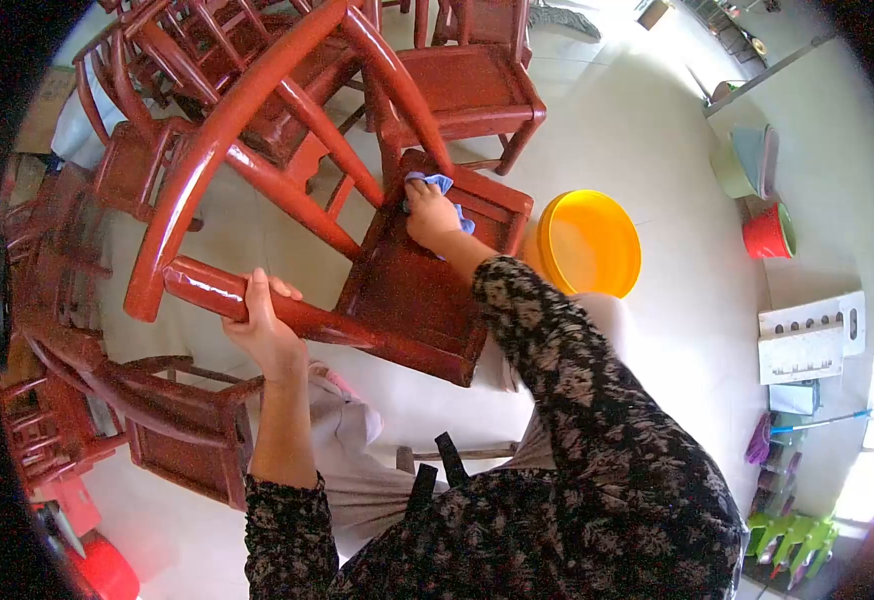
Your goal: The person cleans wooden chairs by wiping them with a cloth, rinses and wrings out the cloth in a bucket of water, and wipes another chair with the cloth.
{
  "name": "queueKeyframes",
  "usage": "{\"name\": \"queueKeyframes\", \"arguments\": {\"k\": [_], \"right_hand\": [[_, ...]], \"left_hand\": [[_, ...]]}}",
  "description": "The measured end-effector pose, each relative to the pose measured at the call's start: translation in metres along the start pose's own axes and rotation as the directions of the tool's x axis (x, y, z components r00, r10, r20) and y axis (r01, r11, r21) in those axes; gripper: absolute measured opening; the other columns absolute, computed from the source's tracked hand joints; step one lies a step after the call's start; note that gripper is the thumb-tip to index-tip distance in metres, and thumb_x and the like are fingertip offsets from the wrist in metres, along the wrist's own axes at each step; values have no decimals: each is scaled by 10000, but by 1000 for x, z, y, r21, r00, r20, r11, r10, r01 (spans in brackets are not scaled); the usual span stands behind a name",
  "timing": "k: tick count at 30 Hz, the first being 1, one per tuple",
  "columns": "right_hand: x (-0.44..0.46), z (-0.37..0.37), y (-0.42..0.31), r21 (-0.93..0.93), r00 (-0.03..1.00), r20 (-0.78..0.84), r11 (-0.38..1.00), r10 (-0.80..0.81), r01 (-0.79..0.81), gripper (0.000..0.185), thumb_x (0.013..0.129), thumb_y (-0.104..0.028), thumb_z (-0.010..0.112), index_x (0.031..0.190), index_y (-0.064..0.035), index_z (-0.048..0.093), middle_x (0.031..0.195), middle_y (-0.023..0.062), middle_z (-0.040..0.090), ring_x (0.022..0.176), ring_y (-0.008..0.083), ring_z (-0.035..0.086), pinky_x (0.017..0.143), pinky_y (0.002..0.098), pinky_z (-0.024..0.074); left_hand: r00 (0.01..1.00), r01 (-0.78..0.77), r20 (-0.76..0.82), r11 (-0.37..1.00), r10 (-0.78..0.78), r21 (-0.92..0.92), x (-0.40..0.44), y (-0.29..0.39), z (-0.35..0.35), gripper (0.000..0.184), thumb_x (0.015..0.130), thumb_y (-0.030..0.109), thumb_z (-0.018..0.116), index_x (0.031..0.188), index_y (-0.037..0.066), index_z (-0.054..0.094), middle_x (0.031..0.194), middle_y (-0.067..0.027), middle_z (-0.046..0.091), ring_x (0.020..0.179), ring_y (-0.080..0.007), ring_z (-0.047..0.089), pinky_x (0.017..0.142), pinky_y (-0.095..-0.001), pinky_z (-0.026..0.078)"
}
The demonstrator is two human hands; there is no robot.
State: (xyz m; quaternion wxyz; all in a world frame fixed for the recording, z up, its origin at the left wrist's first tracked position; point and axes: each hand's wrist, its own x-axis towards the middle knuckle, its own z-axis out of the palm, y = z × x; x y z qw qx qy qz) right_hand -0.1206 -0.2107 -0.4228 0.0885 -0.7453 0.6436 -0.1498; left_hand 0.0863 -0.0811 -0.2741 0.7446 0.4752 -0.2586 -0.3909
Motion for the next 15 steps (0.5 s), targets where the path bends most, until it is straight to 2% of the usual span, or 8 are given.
{"name": "queueKeyframes", "arguments": {"k": [2,3,7,9,10,12,15], "right_hand": [[-12,-17,12,-12,945,256,977,-204,214,522,727,-106,523,1239,-37,454,1291,83,451,1147,278,441,922,377,423],[-18,-19,12,-44,933,265,964,-242,263,531,737,-112,513,1261,-65,439,1300,61,449,1153,276,440,917,392,429],[-22,-22,-8,-56,953,241,977,-185,204,556,741,-119,513,1284,-57,409,1303,74,445,1160,276,441,917,406,426],[-19,-30,-13,6,950,307,998,-59,60,574,746,-129,514,1300,-46,386,1302,88,447,1166,275,438,916,411,424],[-21,-31,-12,10,949,312,999,-51,51,574,746,-129,514,1300,-46,386,1302,88,447,1166,275,438,916,411,424],[-21,-32,-11,-119,952,284,981,-111,150,586,750,-138,520,1309,-40,373,1286,100,464,1165,271,440,907,411,425],[-20,-28,-14,-153,962,271,985,-29,73,593,755,-141,521,1320,-47,366,1278,99,476,1175,289,432,902,416,423]], "left_hand": [[1000,-12,0,1000,12,-3,-1,0,0,97,842,21,552,796,0,469,624,-67,502,570,-139,486,546,-288,458],[1000,-15,7,1000,15,21,-1,1,0,95,843,23,550,798,-1,469,627,-67,501,571,-141,487,547,-293,459],[999,-27,20,997,26,70,0,3,-1,86,848,26,542,810,0,468,647,-70,502,580,-147,490,545,-309,461],[1000,-19,10,998,18,62,0,2,-1,84,848,25,538,814,1,465,656,-72,505,583,-150,491,545,-313,462],[1000,-7,-5,999,7,45,-1,2,-1,82,848,23,535,817,2,462,665,-74,507,585,-153,492,546,-316,463],[1000,-6,15,998,5,56,-2,4,0,81,849,22,534,820,3,461,668,-75,506,588,-155,494,546,-317,464],[1000,3,24,999,-4,54,-1,4,-1,80,849,21,531,823,1,459,670,-75,502,591,-157,497,548,-318,466]]}}
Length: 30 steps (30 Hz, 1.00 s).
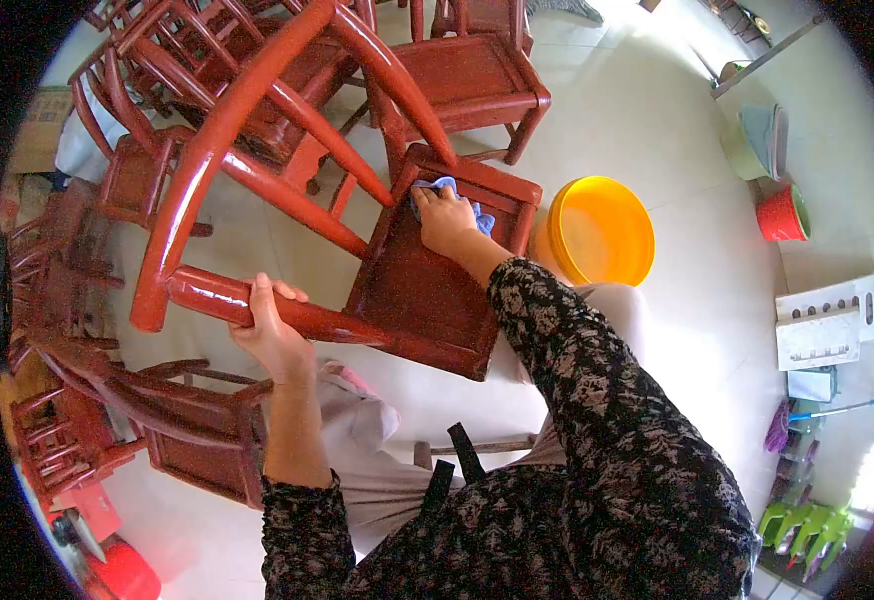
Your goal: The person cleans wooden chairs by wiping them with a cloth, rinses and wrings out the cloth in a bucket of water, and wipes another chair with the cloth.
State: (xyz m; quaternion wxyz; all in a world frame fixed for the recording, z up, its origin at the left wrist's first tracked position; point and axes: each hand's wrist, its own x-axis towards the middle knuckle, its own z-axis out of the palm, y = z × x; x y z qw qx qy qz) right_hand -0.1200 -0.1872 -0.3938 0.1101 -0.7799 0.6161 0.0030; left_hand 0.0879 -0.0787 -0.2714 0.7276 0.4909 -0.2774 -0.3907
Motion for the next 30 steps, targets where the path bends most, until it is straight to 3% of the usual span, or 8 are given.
{"name": "queueKeyframes", "arguments": {"k": [4,9,15,17,19,21,25,30], "right_hand": [[0,6,-15,58,967,-11,966,254,-253,586,751,-148,533,1306,-33,383,1277,99,480,1164,314,439,902,405,427],[12,23,-26,209,939,-133,935,318,-287,514,729,-142,559,1211,4,457,1255,108,483,1138,315,460,905,368,437],[18,19,-7,263,983,-127,960,131,-94,452,731,-126,546,1169,-36,476,1256,103,466,1156,295,449,902,388,444],[15,14,11,237,992,-127,971,30,1,433,735,-122,541,1156,-47,475,1205,130,499,1163,294,446,890,404,447],[8,-13,19,91,995,88,995,-43,35,459,704,-116,549,1155,-70,473,1094,167,541,1099,320,485,854,417,448],[9,-1,17,62,997,-2,996,-71,71,453,692,-119,566,1132,-73,470,1046,182,551,1069,320,502,841,419,450],[6,3,1,40,999,-4,998,54,-53,378,740,-123,517,1115,-77,509,1219,114,486,1138,280,453,938,377,400],[9,-1,27,43,973,69,975,-221,219,373,742,-91,500,1112,-72,544,1344,65,400,1154,270,442,947,381,401]], "left_hand": [[999,-32,-7,999,32,39,0,0,3,123,848,109,552,840,22,464,619,-61,495,564,-183,512,554,-312,444],[999,-31,20,999,30,27,2,-3,1,106,843,91,538,830,22,459,632,-71,499,565,-190,513,546,-319,447],[999,-6,38,1000,6,-5,0,-2,-1,71,836,34,520,827,6,455,652,-76,499,571,-177,506,543,-319,460],[1000,-16,27,1000,15,23,0,-4,-2,90,832,78,526,828,22,455,630,-74,498,558,-195,511,538,-318,447],[1000,9,23,1000,-9,-26,1,-2,-3,62,837,-3,519,825,-7,458,668,-77,498,579,-162,500,550,-314,467],[1000,-8,30,1000,8,-20,2,-1,-2,65,837,1,521,824,-7,458,663,-77,497,578,-162,500,548,-313,466],[999,-14,30,1000,15,-28,1,-2,-1,72,838,9,523,817,-7,456,652,-77,493,576,-165,500,546,-314,463],[1000,-5,21,1000,6,-18,0,-2,1,71,835,4,521,820,-5,452,654,-81,494,573,-171,499,545,-322,463]]}}
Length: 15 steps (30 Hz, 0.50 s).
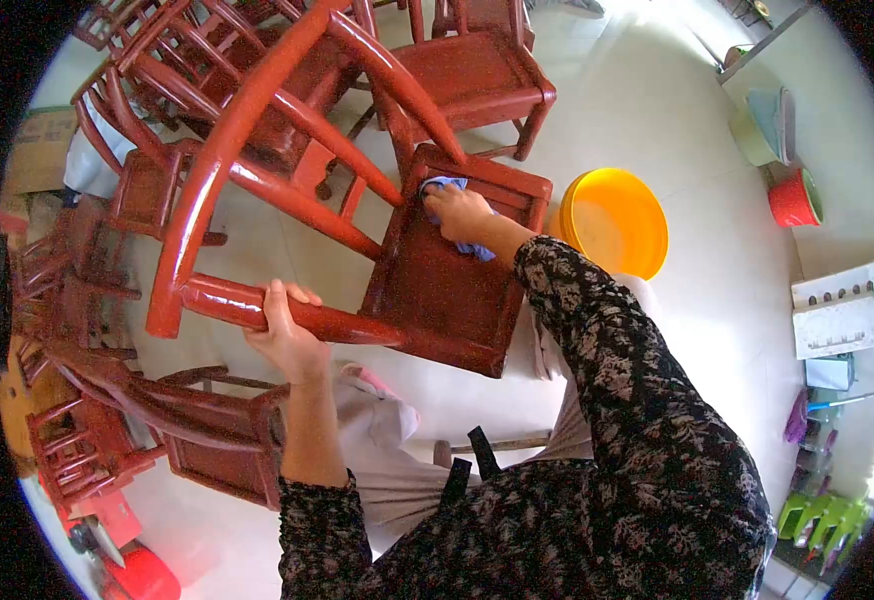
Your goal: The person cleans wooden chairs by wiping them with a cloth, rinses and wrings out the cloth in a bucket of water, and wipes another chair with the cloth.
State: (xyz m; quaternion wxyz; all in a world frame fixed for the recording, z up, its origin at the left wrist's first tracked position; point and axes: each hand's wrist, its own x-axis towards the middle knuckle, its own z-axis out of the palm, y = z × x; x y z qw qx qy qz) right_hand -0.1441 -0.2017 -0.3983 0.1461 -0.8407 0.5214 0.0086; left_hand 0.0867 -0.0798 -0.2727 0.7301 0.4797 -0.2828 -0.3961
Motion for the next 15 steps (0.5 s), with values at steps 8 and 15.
{"name": "queueKeyframes", "arguments": {"k": [8,15], "right_hand": [[-1,15,0,-45,986,-102,989,133,-138,392,739,-84,529,1130,-77,513,1281,115,450,1100,295,481,886,414,435],[7,18,-13,48,966,-143,976,217,-213,439,742,-118,534,1174,-45,498,1251,83,481,1125,270,473,889,423,442]], "left_hand": [[1000,11,-21,1000,-11,18,-1,-1,-2,72,836,-1,522,819,-1,452,653,-76,495,572,-169,497,546,-321,460],[1000,-1,12,1000,1,-25,0,-1,-3,68,835,-3,523,805,3,462,653,-74,496,579,-161,496,544,-319,458]]}}
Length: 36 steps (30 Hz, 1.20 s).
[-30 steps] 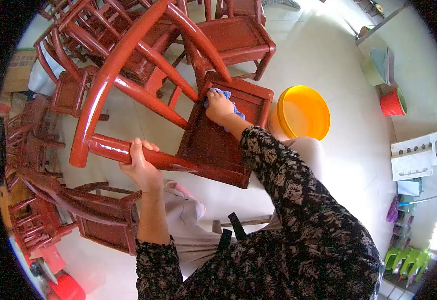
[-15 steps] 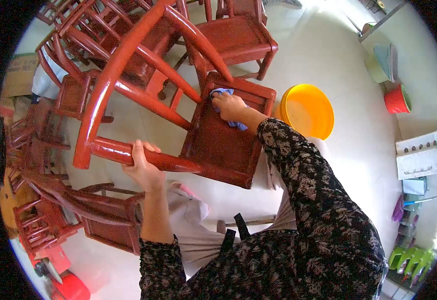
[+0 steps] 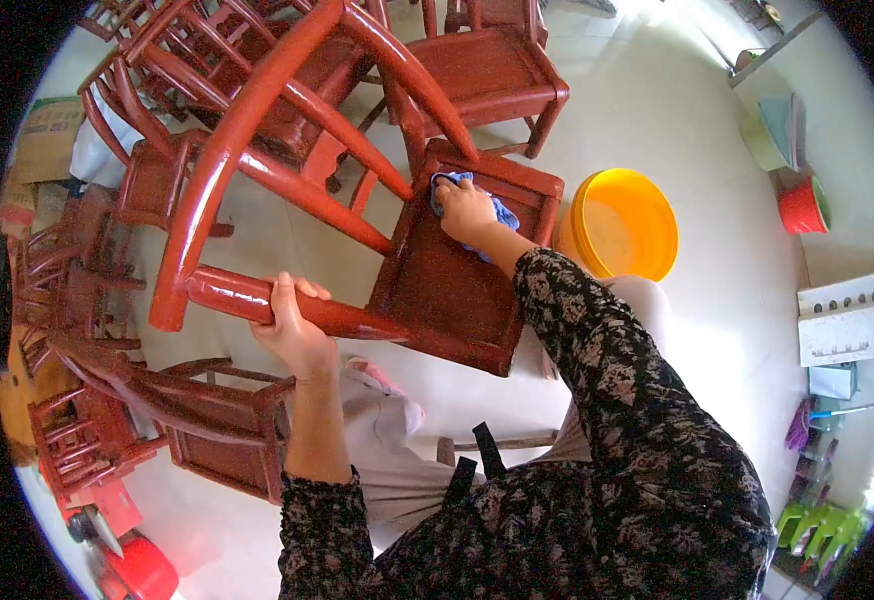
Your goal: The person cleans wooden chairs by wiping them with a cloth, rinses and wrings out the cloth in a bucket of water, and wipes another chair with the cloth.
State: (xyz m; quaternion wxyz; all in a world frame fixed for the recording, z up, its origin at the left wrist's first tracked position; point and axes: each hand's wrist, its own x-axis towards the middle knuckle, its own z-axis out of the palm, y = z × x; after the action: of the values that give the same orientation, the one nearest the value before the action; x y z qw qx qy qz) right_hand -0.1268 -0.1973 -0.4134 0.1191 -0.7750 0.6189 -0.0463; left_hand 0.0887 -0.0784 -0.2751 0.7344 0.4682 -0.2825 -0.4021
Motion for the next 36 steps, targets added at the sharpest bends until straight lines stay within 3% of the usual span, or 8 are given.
{"name": "queueKeyframes", "arguments": {"k": [6,8,11,19,24,29,34,36], "right_hand": [[-16,-16,8,21,925,216,949,-313,316,458,741,-90,524,1196,-58,485,1309,83,433,1165,278,447,907,444,434],[-12,-6,8,-33,995,96,999,11,-8,493,711,-64,551,1196,-108,474,1333,61,414,1179,286,430,927,420,413],[-2,-9,9,57,995,-76,996,-59,63,583,726,-64,538,1289,-91,390,1358,88,388,1208,291,406,962,416,389],[4,-15,-2,-36,1000,-10,999,12,-13,662,740,-95,527,1358,-68,292,1390,114,356,1238,292,383,969,400,386],[-10,-28,12,-82,977,86,978,196,-190,588,762,-151,548,1328,-150,389,1330,24,452,1191,283,431,920,423,422],[-47,-34,41,-157,970,28,959,243,-236,557,745,-143,531,1294,-177,444,1283,16,502,1111,299,490,900,388,446],[-67,-53,50,-193,918,36,904,394,-381,413,765,-179,508,1175,-138,549,1211,62,555,1084,324,515,886,416,452],[-64,-58,51,-161,819,162,834,550,-528,301,783,-218,558,1050,-97,623,1211,106,545,1098,324,517,850,405,476]], "left_hand": [[1000,6,-17,1000,-6,-6,1,1,2,66,834,-2,524,810,1,462,660,-75,496,579,-160,496,544,-316,460],[999,17,-29,1000,-16,4,1,1,0,67,834,0,525,812,1,462,660,-76,496,579,-160,496,544,-317,461],[1000,15,-17,1000,-15,13,-1,2,0,71,834,6,526,814,-1,458,662,-77,497,581,-163,497,548,-320,464],[1000,-5,-9,998,5,57,0,4,3,65,842,21,510,818,0,453,646,-78,500,572,-178,502,554,-309,453],[1000,-15,5,998,15,63,0,3,2,69,841,23,515,816,-1,455,650,-76,503,571,-178,504,554,-310,454],[1000,-26,-6,997,27,73,2,0,3,114,836,89,555,832,1,482,624,-62,500,555,-182,517,563,-307,434],[998,-57,2,998,57,27,3,-4,1,105,832,76,562,832,2,487,629,-62,504,550,-173,514,555,-303,440],[999,-53,-5,998,53,29,5,-5,1,102,834,76,561,830,4,488,630,-62,505,549,-171,514,553,-303,442]]}}
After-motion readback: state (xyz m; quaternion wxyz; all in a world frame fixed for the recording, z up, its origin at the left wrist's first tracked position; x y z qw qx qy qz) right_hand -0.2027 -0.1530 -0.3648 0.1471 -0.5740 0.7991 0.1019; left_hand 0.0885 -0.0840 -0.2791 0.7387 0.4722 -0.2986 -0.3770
